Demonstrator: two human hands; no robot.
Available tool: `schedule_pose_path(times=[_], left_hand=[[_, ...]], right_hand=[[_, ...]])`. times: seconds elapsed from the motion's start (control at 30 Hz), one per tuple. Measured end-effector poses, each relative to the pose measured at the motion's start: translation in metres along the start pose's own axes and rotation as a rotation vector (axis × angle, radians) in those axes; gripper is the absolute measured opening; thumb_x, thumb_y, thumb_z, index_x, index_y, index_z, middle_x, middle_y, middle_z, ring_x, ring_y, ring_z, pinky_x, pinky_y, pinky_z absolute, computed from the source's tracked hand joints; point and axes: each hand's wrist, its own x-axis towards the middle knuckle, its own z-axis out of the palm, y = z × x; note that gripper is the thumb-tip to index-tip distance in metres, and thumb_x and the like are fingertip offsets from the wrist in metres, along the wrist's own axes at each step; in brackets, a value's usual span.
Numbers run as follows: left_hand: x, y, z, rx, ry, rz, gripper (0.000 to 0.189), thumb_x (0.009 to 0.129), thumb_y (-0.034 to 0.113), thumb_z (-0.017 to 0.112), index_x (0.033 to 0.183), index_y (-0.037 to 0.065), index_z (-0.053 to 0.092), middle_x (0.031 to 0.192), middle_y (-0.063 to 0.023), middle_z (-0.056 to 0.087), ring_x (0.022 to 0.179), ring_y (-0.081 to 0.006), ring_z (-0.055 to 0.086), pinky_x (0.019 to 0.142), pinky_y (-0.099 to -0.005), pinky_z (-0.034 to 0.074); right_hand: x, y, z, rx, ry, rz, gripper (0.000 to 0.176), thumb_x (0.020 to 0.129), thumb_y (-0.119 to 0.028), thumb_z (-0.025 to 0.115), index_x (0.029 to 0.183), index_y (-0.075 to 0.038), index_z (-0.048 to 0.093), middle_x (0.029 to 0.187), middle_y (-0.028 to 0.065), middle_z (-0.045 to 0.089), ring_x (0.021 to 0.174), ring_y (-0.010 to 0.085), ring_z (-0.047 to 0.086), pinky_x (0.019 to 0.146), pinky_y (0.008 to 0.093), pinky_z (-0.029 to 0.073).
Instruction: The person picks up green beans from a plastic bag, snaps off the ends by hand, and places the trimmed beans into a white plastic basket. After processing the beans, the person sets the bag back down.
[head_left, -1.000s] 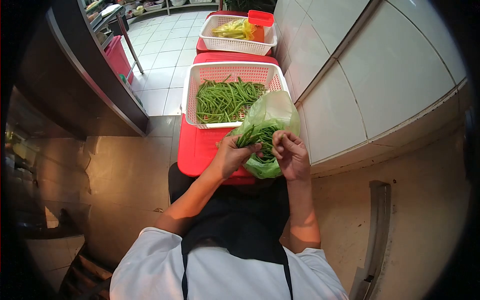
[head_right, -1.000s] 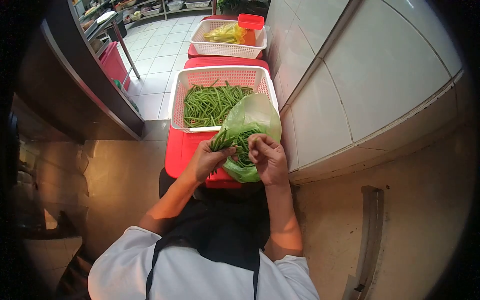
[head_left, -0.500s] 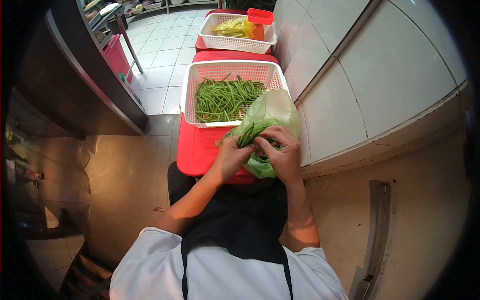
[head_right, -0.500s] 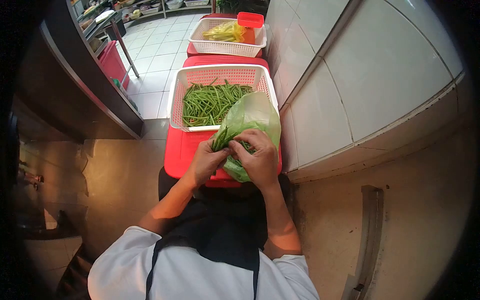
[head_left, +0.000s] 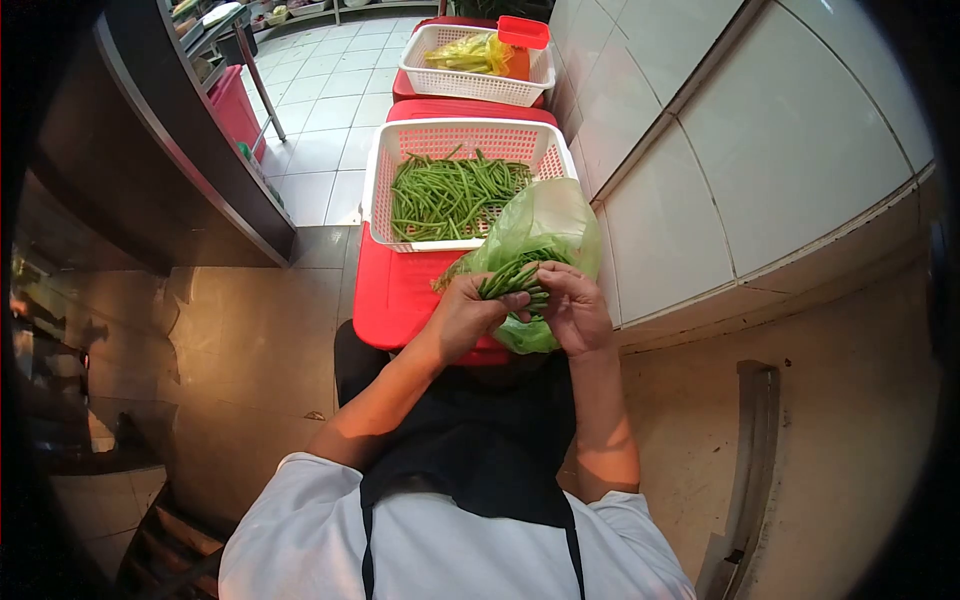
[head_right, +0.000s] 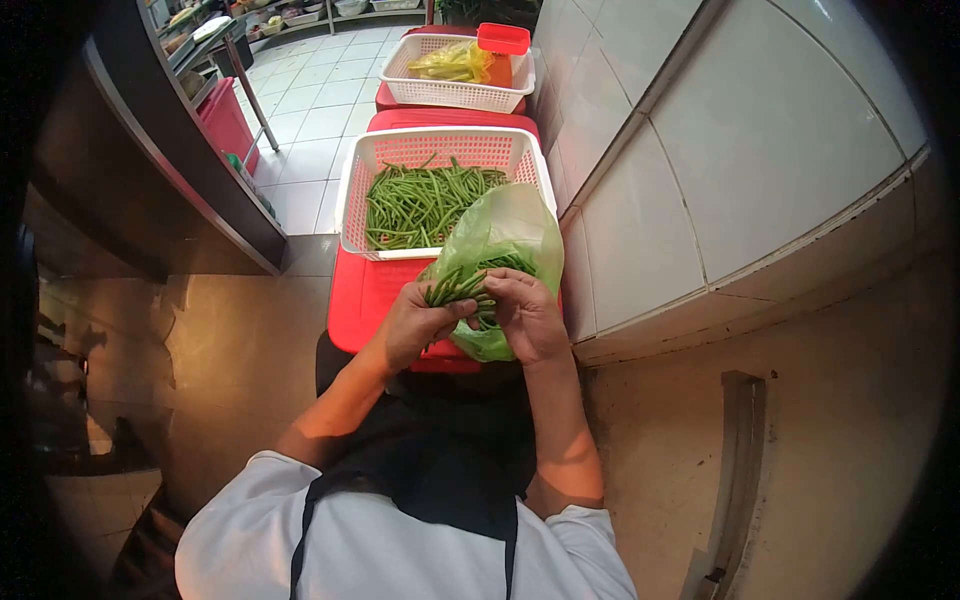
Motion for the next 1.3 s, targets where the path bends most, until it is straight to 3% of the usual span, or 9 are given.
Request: schedule_pose_path(times=[0.1, 0.2, 0.4, 0.5, 0.7, 0.9, 1.03, 1.13, 1.3], left_hand=[[0.0, -0.001, -0.002, 0.021, 0.058, -0.048, 0.015, 0.099, 0.008, 0.066, 0.11, 0.001, 0.072, 0.083, -0.0005, 0.072, 0.073, -0.0036, 0.059, 0.064, -0.0228, 0.047], [0.0, -0.001, 0.001, 0.174, 0.113, 0.005, 0.014, 0.099, 0.008, 0.066, 0.107, 0.0, 0.073, 0.083, -0.0022, 0.072, 0.078, -0.006, 0.062, 0.07, -0.0251, 0.05], [0.008, -0.018, -0.003, 0.272, 0.119, 0.155, 0.014, 0.097, 0.008, 0.067, 0.102, -0.003, 0.075, 0.084, -0.0032, 0.073, 0.079, -0.0072, 0.063, 0.072, -0.027, 0.051], [0.006, -0.015, 0.001, 0.351, 0.152, 0.16, 0.015, 0.097, 0.007, 0.067, 0.104, -0.003, 0.075, 0.084, -0.0031, 0.074, 0.079, -0.0075, 0.063, 0.071, -0.0276, 0.052], [0.004, -0.02, 0.013, 0.386, 0.27, 0.342, 0.015, 0.096, 0.006, 0.067, 0.104, -0.005, 0.075, 0.083, -0.004, 0.074, 0.077, -0.0076, 0.062, 0.07, -0.0286, 0.052], [0.003, -0.017, 0.013, 0.442, 0.293, 0.315, 0.013, 0.096, 0.006, 0.068, 0.1, -0.004, 0.075, 0.082, -0.0043, 0.074, 0.076, -0.0085, 0.064, 0.07, -0.0288, 0.052], [0.004, -0.019, 0.007, 0.284, 0.271, 0.243, 0.013, 0.096, 0.006, 0.068, 0.101, -0.004, 0.074, 0.082, -0.0037, 0.074, 0.077, -0.0086, 0.064, 0.07, -0.0273, 0.052], [0.007, -0.011, 0.002, 0.204, 0.249, 0.13, 0.013, 0.097, 0.006, 0.068, 0.104, -0.004, 0.073, 0.085, -0.0036, 0.074, 0.078, -0.0086, 0.065, 0.072, -0.0265, 0.052], [0.004, -0.004, 0.001, 0.138, 0.2, 0.022, 0.014, 0.098, 0.006, 0.067, 0.108, -0.002, 0.073, 0.09, -0.0043, 0.074, 0.081, -0.0089, 0.066, 0.074, -0.0266, 0.053]], right_hand=[[0.001, 0.005, -0.003, -0.184, 0.078, -0.056, 0.005, 0.092, -0.007, 0.068, 0.091, -0.002, 0.068, 0.091, 0.0029, 0.07, 0.078, 0.0153, 0.066, 0.068, 0.0294, 0.051], [0.002, 0.009, -0.012, -0.883, 0.09, -0.407, 0.007, 0.091, -0.008, 0.069, 0.09, -0.001, 0.067, 0.089, 0.003, 0.07, 0.079, 0.0138, 0.067, 0.066, 0.0327, 0.053], [-0.02, -0.016, 0.016, -1.461, 0.079, -0.591, 0.009, 0.084, -0.005, 0.071, 0.086, 0.0, 0.064, 0.083, 0.0101, 0.065, 0.077, 0.0251, 0.067, 0.071, 0.0363, 0.054], [-0.016, -0.012, 0.008, -1.706, 0.003, -0.91, 0.011, 0.082, -0.006, 0.072, 0.086, -0.002, 0.063, 0.087, 0.0119, 0.064, 0.081, 0.0316, 0.065, 0.072, 0.039, 0.054], [-0.012, 0.015, 0.01, -1.739, 0.229, -1.103, 0.013, 0.085, -0.008, 0.073, 0.091, -0.002, 0.063, 0.092, 0.0123, 0.063, 0.078, 0.0337, 0.063, 0.071, 0.0413, 0.053], [0.006, 0.042, 0.002, -1.224, 0.67, -0.802, 0.014, 0.09, -0.012, 0.072, 0.087, -0.001, 0.063, 0.084, 0.0126, 0.062, 0.072, 0.0265, 0.064, 0.066, 0.0387, 0.051], [0.014, 0.022, -0.025, -1.217, 0.55, -0.263, 0.02, 0.095, -0.017, 0.07, 0.088, 0.002, 0.07, 0.087, 0.0127, 0.071, 0.069, 0.0205, 0.066, 0.064, 0.0349, 0.051], [0.009, 0.013, -0.022, -1.357, 0.437, -0.616, 0.017, 0.093, -0.016, 0.072, 0.096, 0.0, 0.073, 0.089, 0.0113, 0.071, 0.073, 0.0207, 0.067, 0.066, 0.0329, 0.053], [-0.01, -0.016, 0.012, -1.217, 0.182, -0.673, 0.015, 0.089, -0.005, 0.074, 0.104, -0.001, 0.075, 0.103, 0.011, 0.072, 0.079, 0.0211, 0.069, 0.072, 0.0321, 0.055]])
